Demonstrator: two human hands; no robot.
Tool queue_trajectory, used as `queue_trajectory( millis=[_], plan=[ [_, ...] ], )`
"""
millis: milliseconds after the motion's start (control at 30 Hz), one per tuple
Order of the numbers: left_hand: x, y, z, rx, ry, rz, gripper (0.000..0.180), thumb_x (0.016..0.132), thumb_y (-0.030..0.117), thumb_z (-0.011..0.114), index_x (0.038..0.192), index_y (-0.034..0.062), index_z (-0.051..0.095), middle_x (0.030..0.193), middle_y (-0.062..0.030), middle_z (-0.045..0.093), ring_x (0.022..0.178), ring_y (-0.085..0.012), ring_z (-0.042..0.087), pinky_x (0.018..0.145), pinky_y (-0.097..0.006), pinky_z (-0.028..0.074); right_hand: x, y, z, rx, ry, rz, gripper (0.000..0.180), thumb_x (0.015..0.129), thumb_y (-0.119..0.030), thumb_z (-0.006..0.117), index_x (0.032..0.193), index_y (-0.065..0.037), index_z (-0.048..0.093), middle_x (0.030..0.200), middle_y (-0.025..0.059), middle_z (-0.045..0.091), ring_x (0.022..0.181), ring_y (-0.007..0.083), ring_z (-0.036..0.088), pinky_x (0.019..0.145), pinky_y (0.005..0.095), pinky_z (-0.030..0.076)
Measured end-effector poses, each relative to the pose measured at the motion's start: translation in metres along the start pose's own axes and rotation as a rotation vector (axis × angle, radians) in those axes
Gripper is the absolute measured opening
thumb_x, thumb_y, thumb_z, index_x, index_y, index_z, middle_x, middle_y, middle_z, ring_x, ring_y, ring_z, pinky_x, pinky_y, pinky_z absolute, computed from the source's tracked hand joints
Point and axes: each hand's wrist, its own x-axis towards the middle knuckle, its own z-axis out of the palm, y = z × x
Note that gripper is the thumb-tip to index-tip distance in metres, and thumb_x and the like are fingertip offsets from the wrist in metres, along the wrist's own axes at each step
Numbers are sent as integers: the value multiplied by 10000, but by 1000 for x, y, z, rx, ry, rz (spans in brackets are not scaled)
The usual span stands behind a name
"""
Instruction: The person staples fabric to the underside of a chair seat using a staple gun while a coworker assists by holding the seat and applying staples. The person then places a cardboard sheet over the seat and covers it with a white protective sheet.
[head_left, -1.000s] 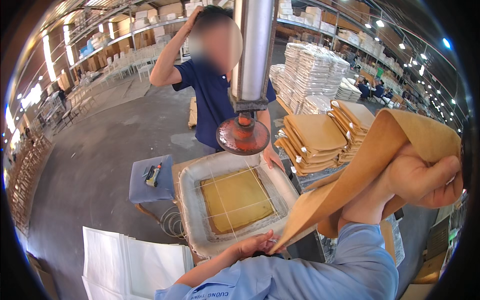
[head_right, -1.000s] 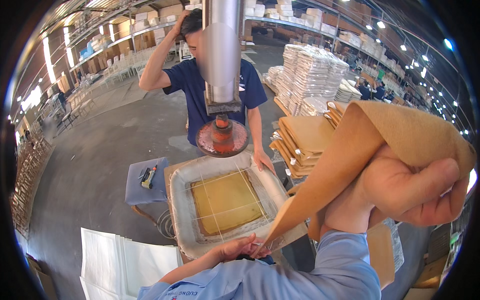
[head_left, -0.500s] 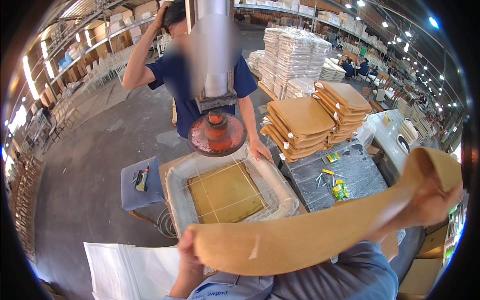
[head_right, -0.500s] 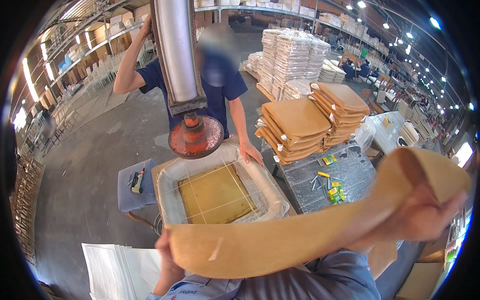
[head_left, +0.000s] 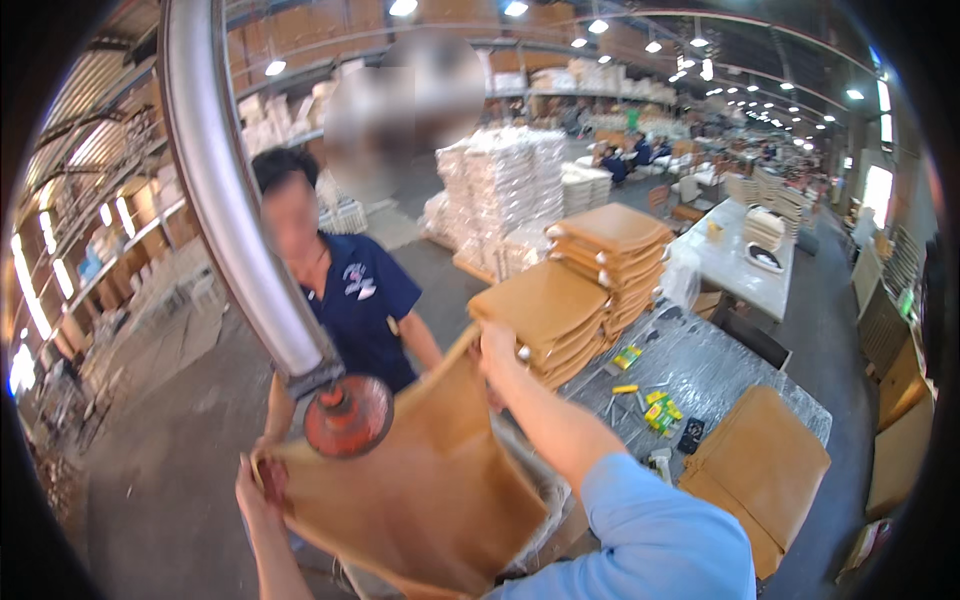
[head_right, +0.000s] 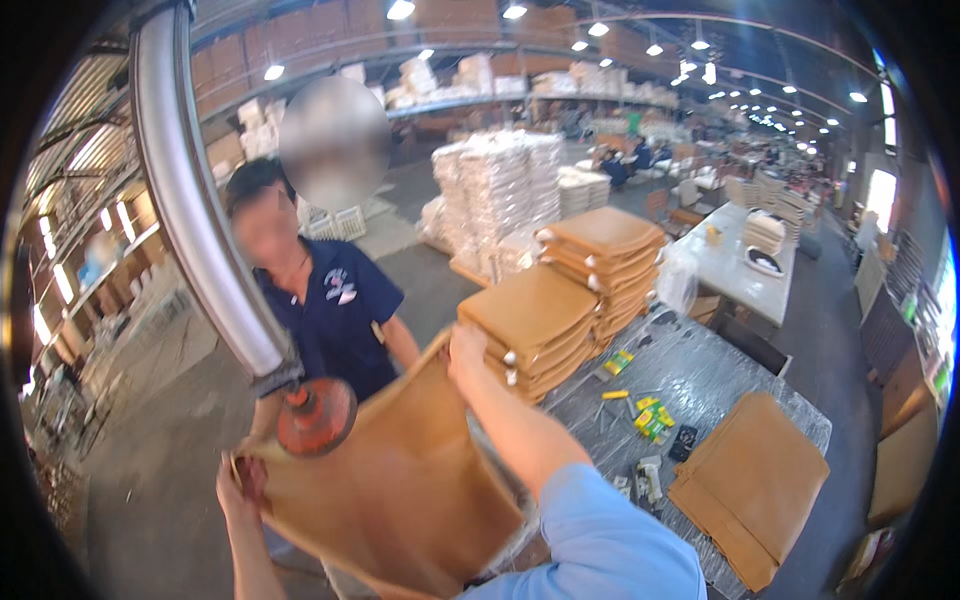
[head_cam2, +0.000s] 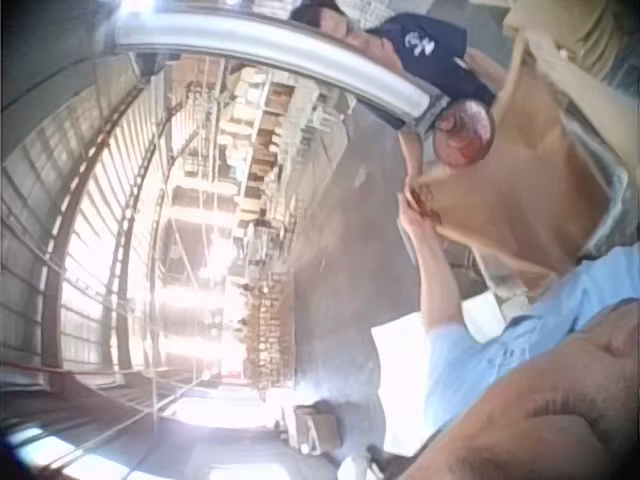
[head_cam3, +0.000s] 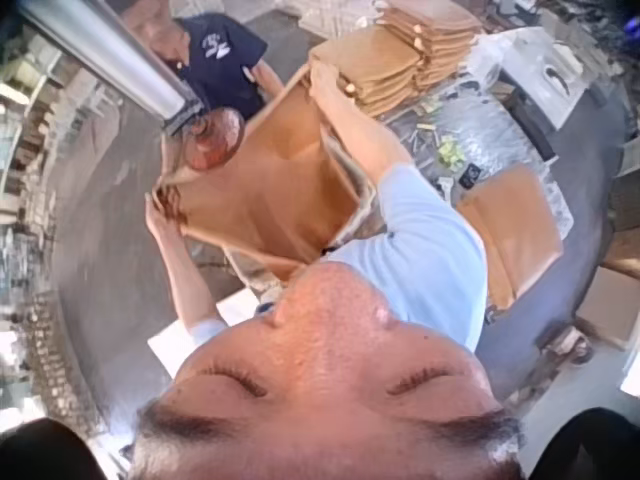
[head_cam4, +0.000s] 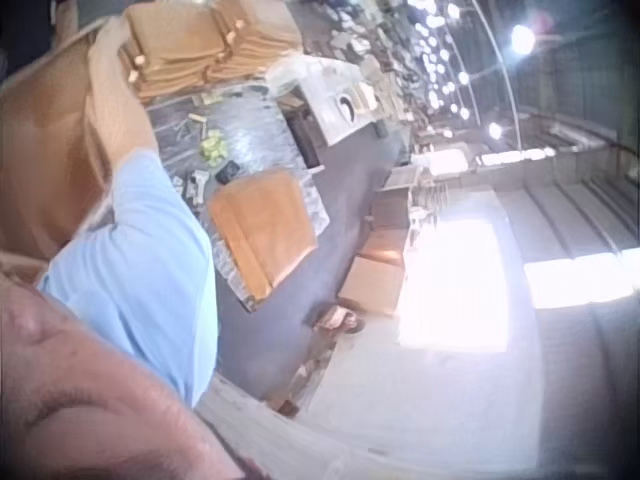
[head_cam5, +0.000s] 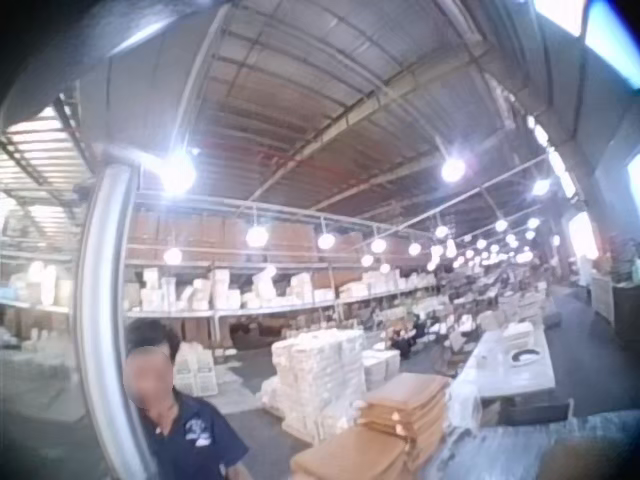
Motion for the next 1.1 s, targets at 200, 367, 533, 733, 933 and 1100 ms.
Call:
queue_trajectory(
  millis=[200, 367, 533, 733, 933, 1100],
  plan=[
    [47, 117, 48, 317, 105, 260, 382, 1137, 460, 621, 1178, 86, 688, 1092, -93, 803, 953, -251, 774, 825, -399, 633, 25, -51, 115, 39, -227, 79, 108, 1007, -116, 583, 930, -50, 618, 743, 87, 617, 554, 227, 577, 473, 390, 495],
    [50, 173, 67, 353, 139, 334, 360, 1127, 474, 637, 1050, 123, 654, 1031, -90, 812, 910, -262, 785, 813, -409, 638, 10, -72, 143, 0, -341, 2, 124, 1033, -66, 637, 1150, -26, 640, 909, 121, 655, 650, 227, 617, 546, 383, 585],
    [47, 152, 56, 371, 110, 303, 339, 1132, 453, 632, 1002, 140, 631, 1016, -95, 815, 887, -270, 788, 790, -419, 637, 17, -65, 123, -111, -357, 36, 95, 1052, -92, 649, 1104, -13, 665, 936, 103, 700, 686, 210, 649, 596, 399, 616],
    [41, 116, 19, 380, 161, 180, 346, 1144, 439, 609, 1024, 118, 655, 965, -91, 810, 819, -251, 783, 747, -411, 631, 20, -28, 86, -212, -275, 87, 69, 1064, -85, 647, 1110, -45, 680, 949, 89, 703, 753, 206, 667, 667, 398, 632],
    [15, 82, -10, 396, 152, 27, 379, 1174, 383, 541, 1078, 41, 674, 902, -110, 781, 748, -255, 768, 683, -408, 648, 21, 2, 42, -264, -171, 132, 91, 1039, -132, 688, 1087, -55, 677, 964, 67, 683, 752, 198, 652, 635, 387, 620],
    [-55, 11, -63, 305, 156, -44, 384, 1168, 343, 522, 1199, -16, 657, 957, -133, 764, 768, -259, 752, 677, -414, 637, -19, 23, -74, -259, -247, 149, 123, 1041, -196, 702, 1113, -97, 717, 994, 52, 707, 848, 178, 675, 633, 370, 589]
  ],
)
